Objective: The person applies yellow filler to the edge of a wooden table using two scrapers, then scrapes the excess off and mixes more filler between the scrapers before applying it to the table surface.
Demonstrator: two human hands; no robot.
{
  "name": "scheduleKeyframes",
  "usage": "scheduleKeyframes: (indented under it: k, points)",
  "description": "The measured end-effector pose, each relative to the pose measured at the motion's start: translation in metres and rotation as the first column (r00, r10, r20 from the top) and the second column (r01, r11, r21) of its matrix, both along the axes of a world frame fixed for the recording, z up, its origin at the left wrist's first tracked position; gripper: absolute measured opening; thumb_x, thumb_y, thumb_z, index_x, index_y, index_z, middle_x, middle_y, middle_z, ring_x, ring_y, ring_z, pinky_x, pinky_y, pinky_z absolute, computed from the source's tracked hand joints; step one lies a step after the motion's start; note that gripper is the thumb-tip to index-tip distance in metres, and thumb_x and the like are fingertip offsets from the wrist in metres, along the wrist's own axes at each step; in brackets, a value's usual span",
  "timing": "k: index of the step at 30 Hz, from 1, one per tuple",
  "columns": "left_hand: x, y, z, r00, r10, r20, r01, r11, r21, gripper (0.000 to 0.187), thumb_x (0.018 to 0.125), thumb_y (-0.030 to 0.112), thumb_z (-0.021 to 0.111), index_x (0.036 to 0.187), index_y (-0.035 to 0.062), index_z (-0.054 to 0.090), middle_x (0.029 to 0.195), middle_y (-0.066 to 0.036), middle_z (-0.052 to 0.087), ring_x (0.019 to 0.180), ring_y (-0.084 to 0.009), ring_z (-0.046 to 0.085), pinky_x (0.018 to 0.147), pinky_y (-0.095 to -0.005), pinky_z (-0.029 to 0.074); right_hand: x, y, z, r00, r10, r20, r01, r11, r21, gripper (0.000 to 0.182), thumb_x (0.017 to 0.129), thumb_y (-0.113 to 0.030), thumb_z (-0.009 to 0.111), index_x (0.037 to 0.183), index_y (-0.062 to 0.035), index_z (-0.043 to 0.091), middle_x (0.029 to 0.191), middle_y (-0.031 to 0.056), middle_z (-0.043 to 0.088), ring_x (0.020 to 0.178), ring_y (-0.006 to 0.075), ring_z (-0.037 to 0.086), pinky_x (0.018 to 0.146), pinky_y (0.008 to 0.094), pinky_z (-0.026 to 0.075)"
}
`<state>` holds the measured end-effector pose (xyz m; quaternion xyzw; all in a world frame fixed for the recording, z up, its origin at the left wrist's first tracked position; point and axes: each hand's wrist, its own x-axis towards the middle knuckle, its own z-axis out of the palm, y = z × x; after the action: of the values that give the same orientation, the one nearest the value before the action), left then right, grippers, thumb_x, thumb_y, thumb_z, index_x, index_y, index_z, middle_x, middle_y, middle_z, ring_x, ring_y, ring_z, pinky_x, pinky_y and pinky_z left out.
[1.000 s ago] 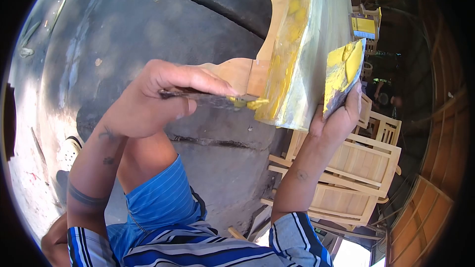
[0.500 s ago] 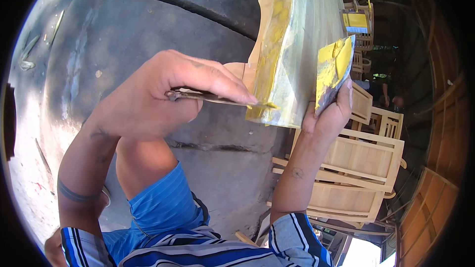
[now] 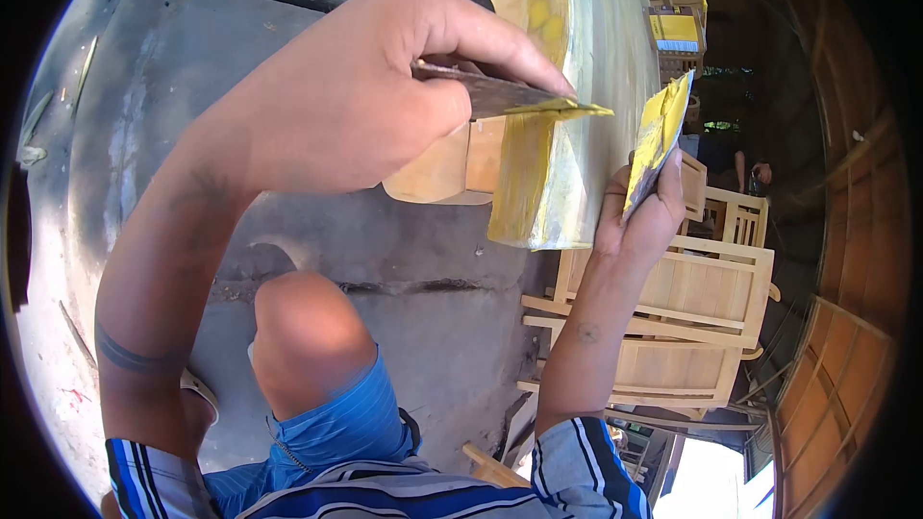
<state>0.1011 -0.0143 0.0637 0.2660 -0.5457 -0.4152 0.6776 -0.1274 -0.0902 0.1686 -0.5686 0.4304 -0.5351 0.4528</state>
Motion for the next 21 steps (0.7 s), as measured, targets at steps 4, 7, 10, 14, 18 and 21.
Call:
scheduleKeyframes:
  k: [4, 7, 10, 14, 18, 21]
  points:
    - [-0.004, 0.048, -0.008, 0.951, -0.309, 0.018, 0.310, 0.951, -0.022, 0.044, 0.070, -0.006, 0.044, 0.108, -0.0010, 0.065, 0.098, -0.015, 0.067, 0.091, -0.0195, 0.063, 0.082, -0.0307, 0.047, 0.002, -0.003, 0.004, 0.999, -0.053, -0.001, 0.053, 0.998, -0.040, 0.020, 0.097, -0.014, 0.047, 0.105, 0.0024, 0.053, 0.081, 0.0080, 0.058, 0.061, 0.0077, 0.052, 0.046, 0.0158, 0.041]
    - [-0.026, 0.046, -0.056, 0.927, -0.236, -0.292, 0.247, 0.969, 0.000, 0.046, 0.071, -0.008, 0.044, 0.112, -0.0025, 0.062, 0.109, -0.013, 0.066, 0.103, -0.0177, 0.061, 0.092, -0.0290, 0.045, -0.006, -0.006, 0.008, 0.999, -0.003, 0.053, 0.003, 1.000, -0.011, 0.020, 0.096, -0.013, 0.047, 0.107, 0.0033, 0.051, 0.087, 0.0096, 0.058, 0.065, 0.0085, 0.053, 0.046, 0.0152, 0.044]
    - [-0.047, 0.018, -0.089, 0.841, -0.116, -0.529, 0.233, 0.959, 0.160, 0.049, 0.074, -0.008, 0.043, 0.120, -0.0028, 0.057, 0.115, -0.011, 0.063, 0.107, -0.0149, 0.058, 0.096, -0.0285, 0.043, -0.019, -0.012, 0.010, 0.980, 0.111, 0.164, -0.117, 0.993, 0.027, 0.022, 0.095, -0.007, 0.048, 0.114, 0.0045, 0.049, 0.093, 0.0105, 0.058, 0.068, 0.0093, 0.055, 0.049, 0.0151, 0.051]
    - [-0.074, -0.006, -0.089, 0.662, -0.114, -0.741, 0.231, 0.971, 0.058, 0.051, 0.075, -0.007, 0.043, 0.124, -0.0016, 0.054, 0.114, -0.010, 0.063, 0.103, -0.0127, 0.058, 0.094, -0.0266, 0.044, -0.030, -0.018, 0.014, 0.940, 0.227, 0.253, -0.251, 0.966, 0.066, 0.036, 0.093, -0.001, 0.047, 0.126, 0.0075, 0.039, 0.095, 0.0121, 0.058, 0.070, 0.0126, 0.058, 0.053, 0.0193, 0.057]
    - [-0.076, -0.018, -0.078, 0.565, -0.134, -0.814, 0.228, 0.974, -0.002, 0.051, 0.075, -0.005, 0.044, 0.124, -0.0016, 0.054, 0.111, -0.010, 0.063, 0.098, -0.0120, 0.060, 0.090, -0.0248, 0.045, -0.032, -0.018, 0.014, 0.923, 0.245, 0.297, -0.282, 0.955, 0.089, 0.042, 0.092, -0.002, 0.048, 0.130, 0.0098, 0.032, 0.096, 0.0130, 0.059, 0.071, 0.0143, 0.060, 0.054, 0.0208, 0.058]
    - [-0.074, -0.026, -0.082, 0.528, -0.225, -0.819, 0.279, 0.957, -0.083, 0.051, 0.073, -0.005, 0.046, 0.124, -0.0029, 0.054, 0.110, -0.011, 0.064, 0.097, -0.0127, 0.061, 0.090, -0.0248, 0.045, -0.031, -0.018, 0.015, 0.932, 0.235, 0.275, -0.265, 0.961, 0.075, 0.043, 0.092, -0.002, 0.048, 0.129, 0.0112, 0.031, 0.097, 0.0129, 0.059, 0.071, 0.0137, 0.060, 0.055, 0.0199, 0.058]
